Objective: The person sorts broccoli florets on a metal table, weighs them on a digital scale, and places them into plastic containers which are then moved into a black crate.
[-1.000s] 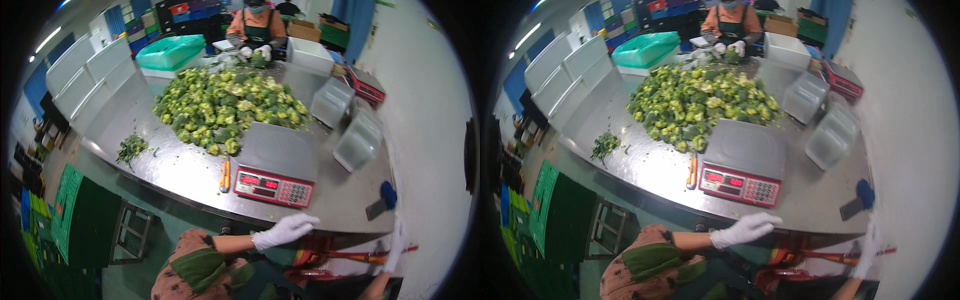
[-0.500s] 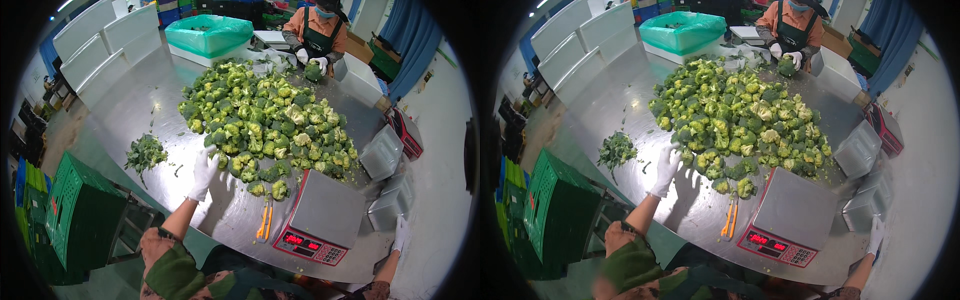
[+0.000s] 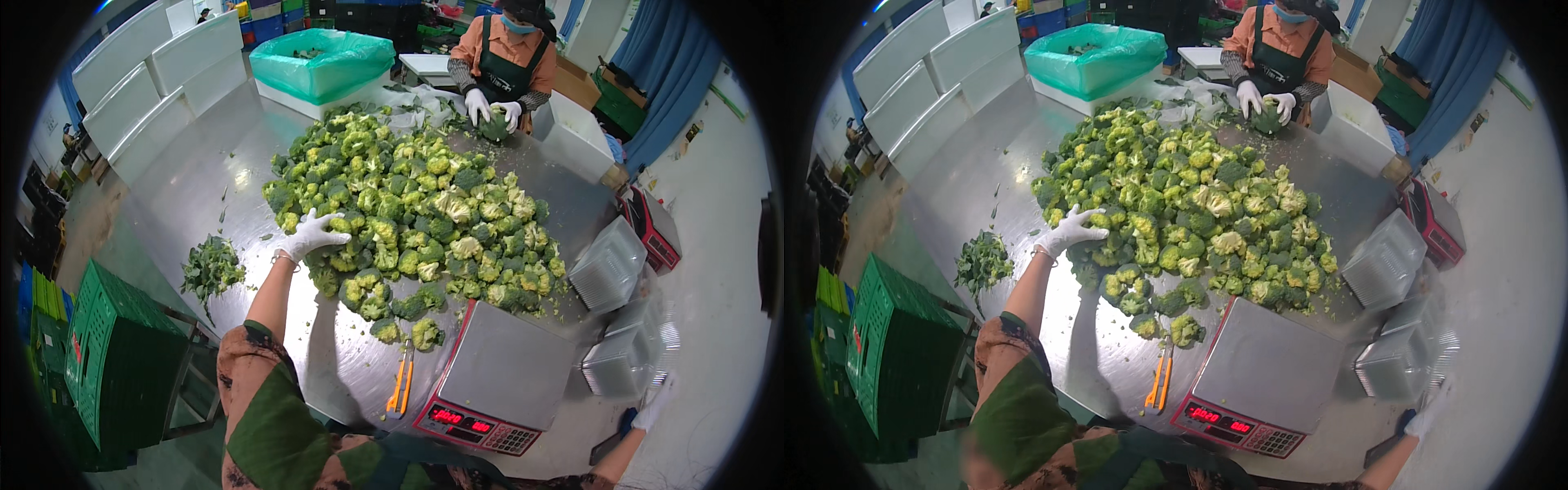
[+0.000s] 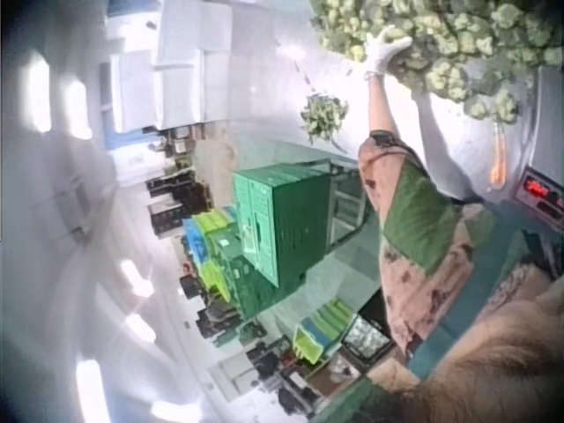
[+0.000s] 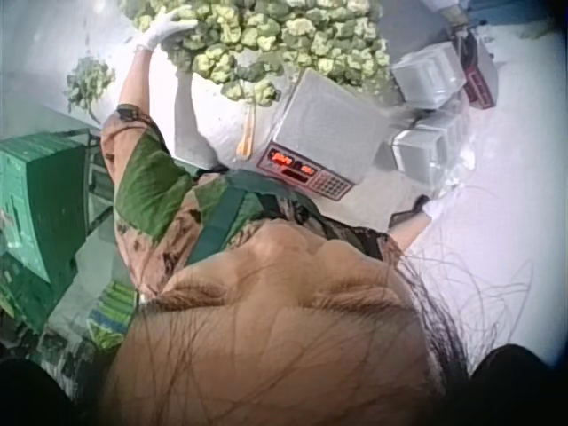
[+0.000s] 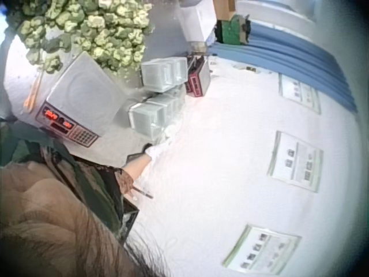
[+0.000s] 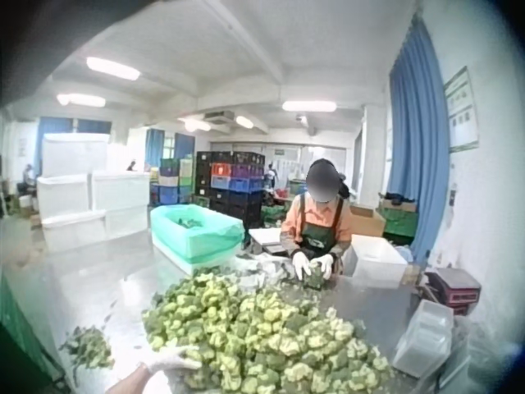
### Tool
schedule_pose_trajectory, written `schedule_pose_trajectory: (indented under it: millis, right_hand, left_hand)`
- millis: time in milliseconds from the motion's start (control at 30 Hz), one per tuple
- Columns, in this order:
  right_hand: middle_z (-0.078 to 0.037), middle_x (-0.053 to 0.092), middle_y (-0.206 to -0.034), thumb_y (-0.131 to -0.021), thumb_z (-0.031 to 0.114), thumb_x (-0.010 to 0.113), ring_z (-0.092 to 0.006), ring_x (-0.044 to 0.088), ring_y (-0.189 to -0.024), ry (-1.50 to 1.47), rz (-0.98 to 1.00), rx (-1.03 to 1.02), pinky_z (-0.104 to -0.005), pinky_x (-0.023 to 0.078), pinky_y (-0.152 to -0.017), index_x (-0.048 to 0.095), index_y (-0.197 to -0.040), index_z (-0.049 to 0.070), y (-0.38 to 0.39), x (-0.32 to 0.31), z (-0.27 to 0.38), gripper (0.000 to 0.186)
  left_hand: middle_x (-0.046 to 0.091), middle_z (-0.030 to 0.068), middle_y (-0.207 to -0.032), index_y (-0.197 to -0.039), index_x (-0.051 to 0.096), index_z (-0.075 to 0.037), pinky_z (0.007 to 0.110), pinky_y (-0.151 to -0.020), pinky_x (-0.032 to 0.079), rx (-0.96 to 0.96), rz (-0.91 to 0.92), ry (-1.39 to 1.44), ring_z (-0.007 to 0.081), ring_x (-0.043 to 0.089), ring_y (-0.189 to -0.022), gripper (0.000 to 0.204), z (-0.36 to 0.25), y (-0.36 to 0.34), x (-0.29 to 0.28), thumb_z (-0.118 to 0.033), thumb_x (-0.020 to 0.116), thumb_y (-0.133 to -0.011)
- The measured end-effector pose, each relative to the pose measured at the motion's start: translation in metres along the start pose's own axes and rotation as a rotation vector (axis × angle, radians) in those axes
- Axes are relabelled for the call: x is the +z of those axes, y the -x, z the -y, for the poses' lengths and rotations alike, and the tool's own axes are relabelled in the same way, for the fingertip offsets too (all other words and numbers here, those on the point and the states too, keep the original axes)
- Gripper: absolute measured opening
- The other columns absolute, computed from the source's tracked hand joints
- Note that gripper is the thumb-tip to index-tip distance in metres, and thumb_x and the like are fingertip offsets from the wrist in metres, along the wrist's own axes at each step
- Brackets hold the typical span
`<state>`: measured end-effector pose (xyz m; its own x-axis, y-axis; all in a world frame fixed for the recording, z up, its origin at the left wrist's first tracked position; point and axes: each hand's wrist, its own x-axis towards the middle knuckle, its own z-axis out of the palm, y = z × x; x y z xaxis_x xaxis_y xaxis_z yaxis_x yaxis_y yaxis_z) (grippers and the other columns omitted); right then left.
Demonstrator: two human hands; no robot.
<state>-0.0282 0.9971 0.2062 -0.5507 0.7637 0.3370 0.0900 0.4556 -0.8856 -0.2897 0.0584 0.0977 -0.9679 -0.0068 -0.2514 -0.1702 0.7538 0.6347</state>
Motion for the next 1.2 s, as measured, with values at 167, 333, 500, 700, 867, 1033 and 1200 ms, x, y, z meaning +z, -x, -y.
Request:
schedule_pose_trajectory:
  millis: [167, 333, 500, 700, 867, 1033, 1200]
  right_hand:
    - [-0.011, 0.066, -0.102, -0.105, 0.014, 0.054, -0.021, 0.061, -0.095, 0.341, 0.173, -0.507, -0.0349, 0.047, -0.086, 0.068, -0.106, -0.003, 0.139, 0.055, 0.117, 0.022]
    - [-0.01, 0.069, -0.094, -0.092, 0.009, 0.065, -0.0296, 0.063, -0.089, 0.46, 0.496, -0.87, -0.0433, 0.049, -0.082, 0.07, -0.099, 0.002, 0.286, 0.122, 0.133, 0.01]
    - [-0.01, 0.069, -0.107, -0.082, 0.01, 0.074, -0.0305, 0.062, -0.099, 0.478, 0.777, -0.805, -0.0423, 0.047, -0.089, 0.068, -0.107, 0.007, 0.333, 0.133, 0.138, 0.026]
    - [-0.018, 0.061, -0.131, -0.077, 0.01, 0.078, -0.0377, 0.056, -0.122, 0.298, 0.934, -0.769, -0.0443, 0.043, -0.106, 0.058, -0.133, 0.003, 0.333, 0.213, 0.257, 0.06]
    - [-0.019, 0.041, -0.156, -0.085, 0.022, 0.076, -0.0338, 0.035, -0.147, 0.065, 1.258, -0.742, -0.043, 0.03, -0.121, 0.038, -0.154, 0.003, 0.363, 0.413, 0.281, 0.08]
    - [-0.022, 0.033, -0.157, -0.087, 0.038, 0.076, -0.0354, 0.034, -0.146, 0.129, 1.101, -0.483, -0.0441, 0.032, -0.119, 0.031, -0.157, 0.007, 0.432, 0.574, 0.238, 0.088]
    - [-0.019, 0.051, -0.127, -0.086, 0.025, 0.08, -0.036, 0.048, -0.124, 0.01, 0.892, -0.504, -0.0434, 0.04, -0.108, 0.047, -0.139, 0.002, 0.494, 0.593, 0.222, 0.066]
  left_hand:
    - [0.035, 0.0311, -0.153, -0.142, 0.06, -0.027, 0.049, -0.118, 0.03, 0.137, -0.276, 0.107, 0.0478, 0.03, -0.145, 0.081, 0.038, 0.011, 0.027, -0.063, 0.083, -0.073]
    - [0.05, 0.0199, -0.142, -0.126, 0.068, -0.014, 0.047, -0.115, 0.034, 0.295, -0.477, 0.161, 0.0385, 0.041, -0.137, 0.059, 0.03, 0.045, 0.058, -0.046, 0.082, -0.079]
    - [0.048, 0.0205, -0.144, -0.129, 0.063, -0.011, 0.046, -0.117, 0.033, 0.357, -0.54, 0.25, 0.0377, 0.041, -0.137, 0.058, 0.029, 0.076, 0.069, -0.037, 0.08, -0.08]
    - [0.039, 0.0275, -0.155, -0.14, 0.06, -0.022, 0.052, -0.117, 0.034, 0.396, -0.404, -0.071, 0.0475, 0.04, -0.139, 0.077, 0.032, 0.074, 0.059, -0.057, 0.081, -0.075]
    - [0.035, 0.0271, -0.157, -0.147, 0.054, -0.03, 0.057, -0.118, 0.03, 0.34, -0.295, -0.166, 0.0498, 0.035, -0.143, 0.081, 0.037, 0.077, 0.038, -0.064, 0.077, -0.077]
    - [0.033, 0.0258, -0.159, -0.147, 0.054, -0.024, 0.047, -0.119, 0.031, 0.355, -0.354, 0.13, 0.044, 0.035, -0.144, 0.073, 0.049, 0.056, 0.043, -0.043, 0.079, -0.081]
    - [0.04, 0.0241, -0.152, -0.143, 0.057, -0.017, 0.046, -0.118, 0.032, 0.24, -0.479, 0.403, 0.04, 0.038, -0.143, 0.067, 0.048, 0.06, 0.062, -0.04, 0.078, -0.084]
